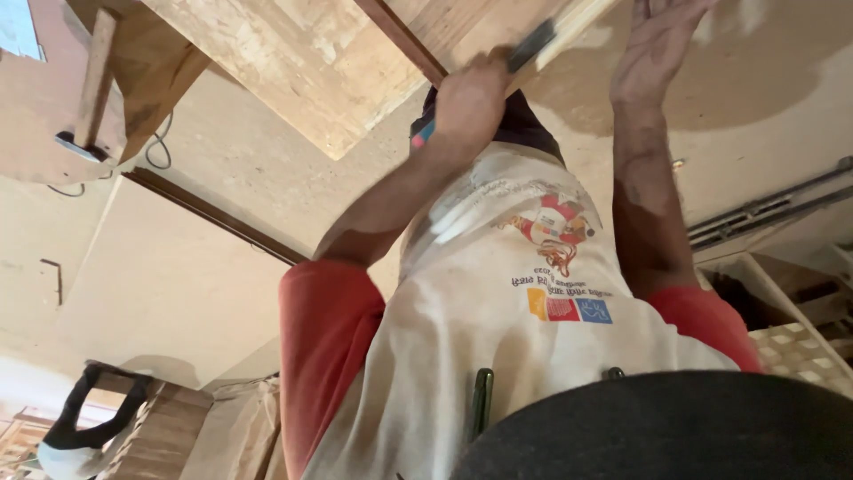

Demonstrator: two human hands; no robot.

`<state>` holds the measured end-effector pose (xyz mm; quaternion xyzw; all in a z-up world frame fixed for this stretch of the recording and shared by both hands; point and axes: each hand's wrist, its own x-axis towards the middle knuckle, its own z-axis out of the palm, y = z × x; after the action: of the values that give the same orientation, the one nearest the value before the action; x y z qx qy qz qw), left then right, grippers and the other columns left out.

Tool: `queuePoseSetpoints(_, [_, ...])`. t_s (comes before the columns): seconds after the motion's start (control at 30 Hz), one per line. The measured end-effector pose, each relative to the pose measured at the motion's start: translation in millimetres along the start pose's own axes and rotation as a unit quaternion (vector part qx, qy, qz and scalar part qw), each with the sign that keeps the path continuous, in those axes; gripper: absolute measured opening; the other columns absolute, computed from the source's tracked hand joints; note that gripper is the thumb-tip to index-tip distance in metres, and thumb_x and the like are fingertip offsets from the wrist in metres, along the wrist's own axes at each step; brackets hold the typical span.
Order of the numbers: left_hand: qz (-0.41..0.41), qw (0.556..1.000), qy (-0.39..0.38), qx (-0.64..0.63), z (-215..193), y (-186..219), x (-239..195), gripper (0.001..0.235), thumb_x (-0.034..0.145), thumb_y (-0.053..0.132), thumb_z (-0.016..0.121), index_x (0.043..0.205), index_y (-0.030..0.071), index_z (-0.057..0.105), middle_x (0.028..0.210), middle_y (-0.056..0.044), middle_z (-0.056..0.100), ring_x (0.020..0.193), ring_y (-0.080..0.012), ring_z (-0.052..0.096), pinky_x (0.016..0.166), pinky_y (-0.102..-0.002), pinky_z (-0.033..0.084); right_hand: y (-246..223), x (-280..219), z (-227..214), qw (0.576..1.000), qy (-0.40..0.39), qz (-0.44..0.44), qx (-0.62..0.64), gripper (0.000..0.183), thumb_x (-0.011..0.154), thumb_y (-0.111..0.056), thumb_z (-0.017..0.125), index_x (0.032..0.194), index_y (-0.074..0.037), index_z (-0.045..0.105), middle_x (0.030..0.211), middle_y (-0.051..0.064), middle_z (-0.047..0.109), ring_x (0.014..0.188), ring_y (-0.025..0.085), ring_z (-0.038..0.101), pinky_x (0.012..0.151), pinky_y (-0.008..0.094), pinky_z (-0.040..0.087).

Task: The person holds a red squeeze bottle, then uses a flat blade to trim and scrape the edge of a wooden panel frame resting on a workbench. They reposition and turn the panel, run a hand along the edge, and finally hold a metal bar beside the bench.

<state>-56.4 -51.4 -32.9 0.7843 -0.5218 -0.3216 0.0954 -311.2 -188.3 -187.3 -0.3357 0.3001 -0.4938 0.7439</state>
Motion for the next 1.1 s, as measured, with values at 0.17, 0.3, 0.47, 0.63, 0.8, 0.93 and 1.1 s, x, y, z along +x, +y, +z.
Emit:
queuePoseSetpoints(0.17, [0.039, 0.999, 0.028, 0.013, -10, 11, 9, 0.031, 0.097, 0.019, 0.063, 0.127, 0.012, 0.063, 0.094, -0.011, 0.071, 0.087, -0.0314, 0.073, 0.073, -0.043, 0.058, -11, 6, 16, 1.0, 0.002, 0.004, 0.021, 0.065, 0.118, -0.059, 0.038, 0.166, -0.016, 0.025, 0.172, 0.006, 0.032, 0.154, 0.025, 0.037, 0.133, 0.045, 0.021])
queuePoseSetpoints(0.3, [0.025, 0.999, -0.018, 0.023, -11, 10, 10, 0.038, 0.094, 0.021, 0.064, 0.129, 0.006, 0.06, 0.093, -0.015, 0.07, 0.079, -0.0337, 0.072, 0.068, -0.045, 0.056, -13, 2, 12, 1.0, 0.004, 0.015, 0.022, 0.066, 0.117, -0.06, 0.037, 0.167, -0.019, 0.022, 0.175, 0.003, 0.027, 0.157, 0.024, 0.034, 0.134, 0.044, 0.02])
queuePoseSetpoints(0.47, [0.055, 0.998, 0.039, 0.009, 5, 17, 33, 0.03, 0.096, 0.022, 0.065, 0.123, 0.009, 0.063, 0.097, -0.014, 0.071, 0.081, -0.0342, 0.073, 0.071, -0.043, 0.058, -15, 4, 18, 1.0, -0.022, 0.02, 0.001, 0.064, 0.12, -0.059, 0.034, 0.169, -0.02, 0.022, 0.177, 0.004, 0.025, 0.159, 0.024, 0.03, 0.134, 0.044, 0.02])
queuePoseSetpoints(0.63, [0.036, 0.999, 0.001, 0.026, 9, 14, 33, 0.028, 0.096, 0.026, 0.066, 0.118, 0.009, 0.063, 0.097, -0.014, 0.071, 0.082, -0.034, 0.073, 0.071, -0.045, 0.057, -25, 7, 24, 1.0, -0.005, 0.022, 0.007, 0.062, 0.119, -0.059, 0.037, 0.167, -0.025, 0.019, 0.175, 0.001, 0.024, 0.159, 0.022, 0.028, 0.133, 0.047, 0.02])
queuePoseSetpoints(0.8, [0.048, 0.998, 0.03, -0.002, 9, 21, 42, 0.028, 0.095, 0.02, 0.065, 0.121, 0.009, 0.064, 0.098, -0.015, 0.072, 0.081, -0.0355, 0.072, 0.07, -0.046, 0.057, -21, 4, 10, 0.999, -0.013, 0.035, 0.002, 0.068, 0.12, -0.062, 0.038, 0.169, -0.02, 0.021, 0.171, 0.008, 0.027, 0.159, 0.027, 0.03, 0.134, 0.05, 0.022])
queuePoseSetpoints(0.93, [0.062, 0.997, 0.041, -0.015, 10, 22, 45, 0.029, 0.093, 0.022, 0.066, 0.118, 0.008, 0.065, 0.095, -0.015, 0.072, 0.081, -0.0355, 0.072, 0.07, -0.046, 0.057, -32, 8, 16, 0.998, -0.003, 0.053, 0.024, 0.071, 0.118, -0.064, 0.036, 0.17, -0.025, 0.01, 0.175, 0.005, 0.015, 0.163, 0.027, 0.023, 0.136, 0.049, 0.018])
queuePoseSetpoints(1.1, [0.045, 0.999, 0.025, -0.018, 24, 25, 60, 0.023, 0.094, 0.021, 0.066, 0.113, 0.009, 0.066, 0.095, -0.015, 0.072, 0.083, -0.0351, 0.073, 0.073, -0.047, 0.056, -39, 5, 25, 0.997, -0.001, 0.068, 0.022, 0.071, 0.117, -0.066, 0.035, 0.17, -0.028, 0.006, 0.175, 0.0, 0.01, 0.163, 0.027, 0.02, 0.136, 0.049, 0.016])
